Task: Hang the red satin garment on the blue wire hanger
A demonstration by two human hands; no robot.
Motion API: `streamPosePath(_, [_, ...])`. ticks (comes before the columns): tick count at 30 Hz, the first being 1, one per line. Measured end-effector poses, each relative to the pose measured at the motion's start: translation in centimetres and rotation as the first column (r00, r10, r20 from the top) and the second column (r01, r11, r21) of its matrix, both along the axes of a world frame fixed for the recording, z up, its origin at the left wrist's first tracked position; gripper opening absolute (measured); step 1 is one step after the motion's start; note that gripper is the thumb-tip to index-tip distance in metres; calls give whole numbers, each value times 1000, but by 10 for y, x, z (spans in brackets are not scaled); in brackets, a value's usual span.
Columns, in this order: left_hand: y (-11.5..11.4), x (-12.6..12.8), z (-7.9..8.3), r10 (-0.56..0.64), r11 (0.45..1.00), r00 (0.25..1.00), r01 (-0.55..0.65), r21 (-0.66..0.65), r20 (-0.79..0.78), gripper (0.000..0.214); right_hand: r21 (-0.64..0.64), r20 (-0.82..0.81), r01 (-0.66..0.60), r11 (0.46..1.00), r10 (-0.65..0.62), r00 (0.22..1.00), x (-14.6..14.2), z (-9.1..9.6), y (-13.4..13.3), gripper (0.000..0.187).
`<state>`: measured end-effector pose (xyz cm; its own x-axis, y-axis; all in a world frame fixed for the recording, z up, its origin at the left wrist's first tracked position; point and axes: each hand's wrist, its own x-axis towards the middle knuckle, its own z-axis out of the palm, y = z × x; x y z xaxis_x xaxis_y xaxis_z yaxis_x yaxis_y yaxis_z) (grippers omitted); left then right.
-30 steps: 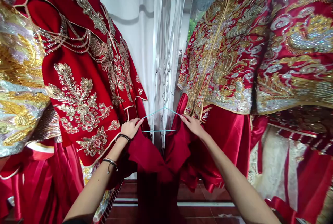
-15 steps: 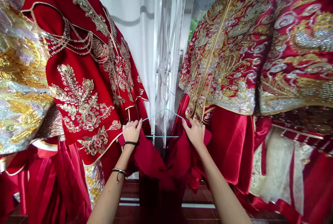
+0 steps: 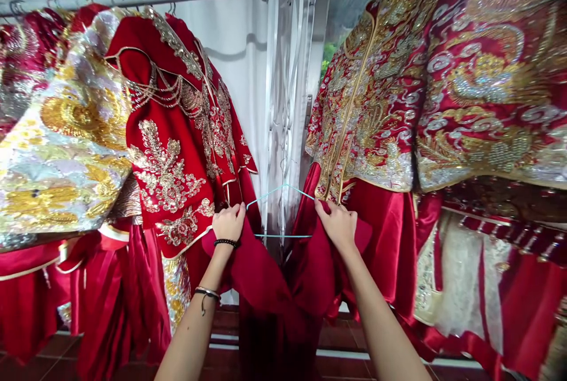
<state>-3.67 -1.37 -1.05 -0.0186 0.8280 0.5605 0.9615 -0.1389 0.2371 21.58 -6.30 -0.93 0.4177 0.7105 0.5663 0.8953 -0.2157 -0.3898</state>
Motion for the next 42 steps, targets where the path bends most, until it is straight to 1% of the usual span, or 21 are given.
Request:
streamPosePath(4, [-13, -3, 10, -6, 1000, 1000, 6, -8, 11, 46, 0, -8, -24, 1000, 24, 1000, -1, 8, -11, 49])
streamPosePath(11, [-31, -6, 23, 8, 1000, 1000, -8, 10, 3, 46, -43, -22, -44, 998, 44, 999, -4, 20, -27, 51])
streamPosePath(17, [-41, -7, 27, 12, 1000, 1000, -12, 1, 9, 44, -47, -32, -56, 997, 55, 998, -6, 22, -34, 51])
streamPosePath(22, [-42, -9, 28, 43, 999, 999, -43, -31, -13, 46, -78, -51, -73, 994, 69, 996, -9, 25, -32, 50])
streamPosePath(27, [-43, -9, 29, 49, 999, 997, -49, 5, -65, 50, -111, -62, -86, 990, 80, 995, -10, 26, -27, 50])
streamPosePath(30, [-44, -8, 28, 57, 998, 996, -56, 27, -69, 47, -129, -45, -106, 986, 101, 994, -9, 25, -24, 51])
streamPosePath(34, [-39, -8, 21, 76, 995, 995, -72, 65, -68, 43, -74, -14, -88, 993, 87, 996, -7, 20, -18, 49])
streamPosePath(39, [-24, -9, 9, 81, 993, 993, -73, 92, -86, 44, -44, -14, -75, 996, 74, 997, -7, 10, -10, 47])
streamPosePath(42, [-16, -10, 5, 94, 987, 990, -79, 140, -103, 45, -10, -10, -62, 998, 62, 998, -7, 6, -7, 45])
